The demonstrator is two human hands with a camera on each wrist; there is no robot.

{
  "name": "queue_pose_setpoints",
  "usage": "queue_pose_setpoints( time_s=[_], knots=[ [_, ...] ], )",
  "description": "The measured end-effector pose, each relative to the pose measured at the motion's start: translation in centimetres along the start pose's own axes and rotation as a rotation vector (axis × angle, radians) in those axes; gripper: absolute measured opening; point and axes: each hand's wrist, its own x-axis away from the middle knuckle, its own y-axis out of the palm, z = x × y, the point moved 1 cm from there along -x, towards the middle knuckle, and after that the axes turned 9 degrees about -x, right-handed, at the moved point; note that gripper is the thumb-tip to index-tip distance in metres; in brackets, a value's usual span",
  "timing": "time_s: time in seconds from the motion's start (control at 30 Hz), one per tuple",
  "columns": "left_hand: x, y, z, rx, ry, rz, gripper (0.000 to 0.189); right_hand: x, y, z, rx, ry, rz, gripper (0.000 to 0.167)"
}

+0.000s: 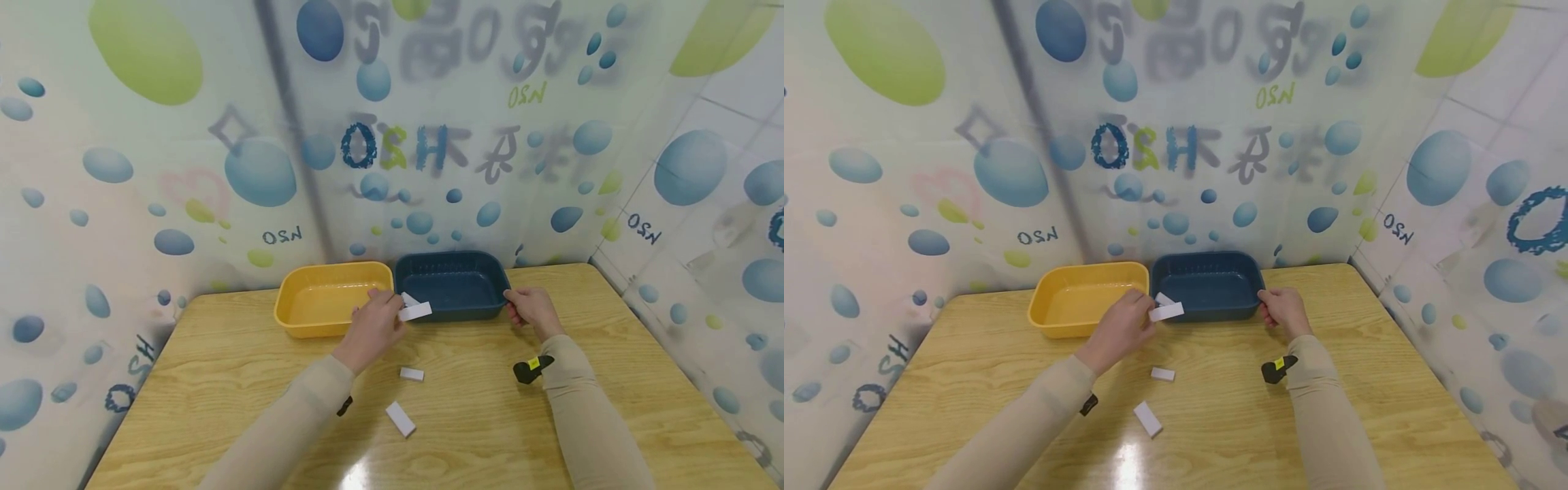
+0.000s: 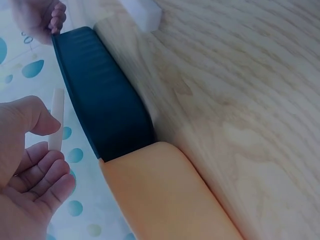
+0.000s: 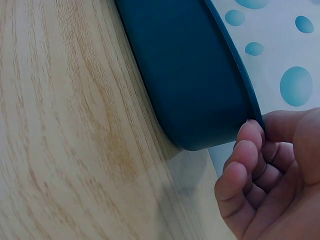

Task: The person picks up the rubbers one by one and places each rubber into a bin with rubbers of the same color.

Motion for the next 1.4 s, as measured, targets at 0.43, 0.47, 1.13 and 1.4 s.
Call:
queue_pose_setpoints(
  time_s=[0.43, 0.47, 1.13, 1.4],
  knots=[
    [-1.3, 1.1, 0.6, 0.039, 0.032, 0.074, 0.011, 0.1, 0.0, -0.1, -0.011, 0.005, 0.0, 0.035],
    [-1.3, 1.2, 0.6, 0.039, 0.032, 0.075, 0.012, 0.1, 0.0, -0.1, -0.013, 0.005, -0.002, 0.035],
    [-2.8, 2.1, 1.3, 0.083, -0.088, -0.043, 0.011, -0.1, 0.0, 0.1, -0.005, 0.01, -0.001, 0.035],
    [-3.1, 2.4, 1.4, 0.086, -0.094, -0.032, 0.01, -0.1, 0.1, 0.1, -0.011, 0.013, 0.008, 0.035]
  ],
)
